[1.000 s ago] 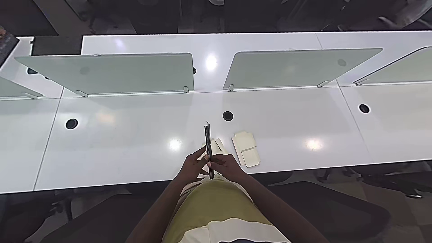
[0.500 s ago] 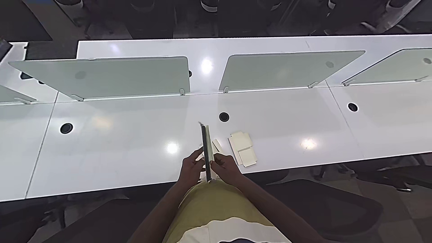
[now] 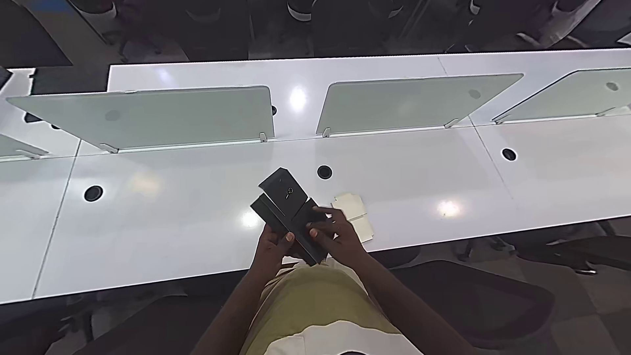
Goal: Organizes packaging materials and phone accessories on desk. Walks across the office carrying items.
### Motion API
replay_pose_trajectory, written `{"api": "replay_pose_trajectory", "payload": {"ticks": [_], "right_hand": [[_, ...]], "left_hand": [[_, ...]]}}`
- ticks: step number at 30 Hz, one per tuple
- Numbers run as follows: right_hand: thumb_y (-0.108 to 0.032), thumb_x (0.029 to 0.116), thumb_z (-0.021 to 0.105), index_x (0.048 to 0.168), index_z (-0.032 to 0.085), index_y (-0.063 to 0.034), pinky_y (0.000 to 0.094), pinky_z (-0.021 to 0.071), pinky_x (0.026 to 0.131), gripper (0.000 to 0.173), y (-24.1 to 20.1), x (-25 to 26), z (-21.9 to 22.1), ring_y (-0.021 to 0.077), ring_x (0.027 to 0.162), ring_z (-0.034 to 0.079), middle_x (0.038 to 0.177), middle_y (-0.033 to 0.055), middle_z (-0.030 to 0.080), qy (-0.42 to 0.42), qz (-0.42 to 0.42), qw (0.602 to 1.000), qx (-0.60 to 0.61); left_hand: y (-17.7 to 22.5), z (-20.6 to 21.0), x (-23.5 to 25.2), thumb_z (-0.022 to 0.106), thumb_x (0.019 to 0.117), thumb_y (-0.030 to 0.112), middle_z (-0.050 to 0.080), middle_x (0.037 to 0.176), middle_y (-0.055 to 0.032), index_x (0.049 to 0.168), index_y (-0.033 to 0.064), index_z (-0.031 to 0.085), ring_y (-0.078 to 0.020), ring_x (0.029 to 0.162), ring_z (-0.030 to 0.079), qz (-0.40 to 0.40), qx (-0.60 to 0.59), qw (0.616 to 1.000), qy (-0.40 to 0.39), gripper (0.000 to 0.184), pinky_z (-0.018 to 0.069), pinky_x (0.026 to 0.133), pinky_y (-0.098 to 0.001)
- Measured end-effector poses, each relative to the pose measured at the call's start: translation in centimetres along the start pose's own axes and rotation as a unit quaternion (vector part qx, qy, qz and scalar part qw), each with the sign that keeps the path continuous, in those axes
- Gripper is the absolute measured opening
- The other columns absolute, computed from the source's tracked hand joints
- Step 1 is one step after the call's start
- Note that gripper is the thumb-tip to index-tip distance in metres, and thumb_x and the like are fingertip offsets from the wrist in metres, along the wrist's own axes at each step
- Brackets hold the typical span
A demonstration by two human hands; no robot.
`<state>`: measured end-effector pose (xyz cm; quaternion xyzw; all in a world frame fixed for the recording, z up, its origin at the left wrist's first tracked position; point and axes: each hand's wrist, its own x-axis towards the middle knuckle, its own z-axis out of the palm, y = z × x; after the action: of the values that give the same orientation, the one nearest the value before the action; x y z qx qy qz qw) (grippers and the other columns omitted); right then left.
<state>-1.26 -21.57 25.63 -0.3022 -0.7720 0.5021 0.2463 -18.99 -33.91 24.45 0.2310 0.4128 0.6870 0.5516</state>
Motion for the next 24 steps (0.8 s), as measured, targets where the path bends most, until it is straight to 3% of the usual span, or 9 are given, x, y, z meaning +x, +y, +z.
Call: {"api": "replay_pose_trajectory", "payload": {"ticks": [1,3,5,6,10,13,15,19,24], "right_hand": [[-0.040,0.0934,0.071,0.114,0.079,-0.0156,0.0402,0.0524,0.098,0.033,0.1,0.2,0.0,0.0240,0.124,0.056,0.140,0.0146,0.057,0.046,0.025,0.998,-0.021],[-0.045,0.0823,0.082,0.137,0.066,-0.0143,0.0389,0.0521,0.100,0.065,0.0,0.8,-0.3,0.0209,0.125,0.054,0.141,0.0119,0.052,0.058,0.087,0.995,-0.003],[-0.041,0.0772,0.088,0.151,0.049,-0.0111,0.0335,0.0568,0.098,0.088,0.0,1.0,-0.3,0.0143,0.116,0.064,0.133,0.0088,0.064,0.038,0.132,0.989,0.056],[-0.035,0.0780,0.088,0.150,0.047,-0.0086,0.0322,0.0589,0.094,0.087,-0.1,1.1,-0.4,0.0134,0.109,0.068,0.124,0.0079,0.069,0.036,0.148,0.985,0.087],[-0.013,0.0858,0.081,0.116,0.066,0.0000,0.0278,0.0621,0.076,0.037,-0.2,0.9,-0.7,0.0111,0.082,0.072,0.093,0.0058,0.074,0.101,0.188,0.965,0.156],[-0.005,0.0850,0.080,0.111,0.067,0.0017,0.0267,0.0626,0.073,0.030,-0.1,0.3,-0.9,0.0110,0.078,0.072,0.090,0.0061,0.074,0.138,0.192,0.957,0.166],[-0.005,0.0850,0.080,0.114,0.068,0.0026,0.0263,0.0625,0.073,0.032,-0.1,-0.2,-1.0,0.0107,0.077,0.072,0.089,0.0060,0.075,0.144,0.193,0.958,0.155],[-0.007,0.0896,0.076,0.105,0.071,0.0009,0.0268,0.0617,0.071,0.018,-0.2,-0.9,-1.8,0.0103,0.075,0.071,0.087,0.0056,0.074,0.130,0.212,0.957,0.148],[0.000,0.0932,0.068,0.102,0.068,0.0029,0.0284,0.0608,0.073,0.009,0.1,-1.3,-2.5,0.0122,0.075,0.070,0.085,0.0064,0.072,0.109,0.214,0.940,0.242]], "left_hand": [[0.1,0.1,-0.3,0.065,0.0993,0.015,0.073,0.109,-0.0085,0.134,0.0101,0.038,-0.0258,0.088,0.075,-0.006,-0.026,0.999,-0.019,0.044,0.0656,0.067,-0.0428],[0.1,0.1,-0.4,0.068,0.0985,0.018,0.073,0.112,-0.0079,0.133,0.0137,0.040,-0.0262,0.088,0.076,-0.009,-0.055,0.996,-0.068,0.045,0.0657,0.068,-0.0429],[0.1,-0.1,-0.4,0.068,0.0989,0.021,0.072,0.114,-0.0075,0.134,0.0151,0.045,-0.0245,0.091,0.075,-0.001,-0.059,0.993,-0.101,0.042,0.0657,0.072,-0.0415],[0.3,-0.3,-0.3,0.066,0.0996,0.022,0.072,0.114,-0.0064,0.133,0.0164,0.048,-0.0220,0.090,0.075,0.003,-0.055,0.992,-0.110,0.038,0.0653,0.073,-0.0394],[1.3,-0.4,-0.3,0.058,0.1042,0.018,0.074,0.104,-0.0054,0.128,0.0108,0.052,-0.0164,0.082,0.074,-0.013,-0.005,0.996,-0.085,0.025,0.0639,0.069,-0.0333],[1.8,0.5,-0.5,0.048,0.1048,0.006,0.074,0.096,-0.0081,0.124,0.0029,0.053,-0.0179,0.077,0.074,-0.034,0.068,0.997,-0.020,0.020,0.0641,0.067,-0.0350],[1.6,0.9,-0.6,0.048,0.1046,0.004,0.074,0.094,-0.0078,0.123,0.0012,0.055,-0.0175,0.076,0.073,-0.027,0.104,0.994,-0.003,0.019,0.0638,0.066,-0.0346],[1.4,1.4,-0.6,0.049,0.1049,0.004,0.075,0.090,-0.0078,0.119,-0.0009,0.058,-0.0173,0.074,0.073,-0.013,0.141,0.990,-0.014,0.018,0.0639,0.066,-0.0345],[0.9,1.6,-0.1,0.050,0.1023,0.001,0.074,0.087,-0.0063,0.109,-0.0016,0.064,-0.0142,0.071,0.072,-0.006,0.180,0.983,0.020,0.016,0.0622,0.063,-0.0322]]}}
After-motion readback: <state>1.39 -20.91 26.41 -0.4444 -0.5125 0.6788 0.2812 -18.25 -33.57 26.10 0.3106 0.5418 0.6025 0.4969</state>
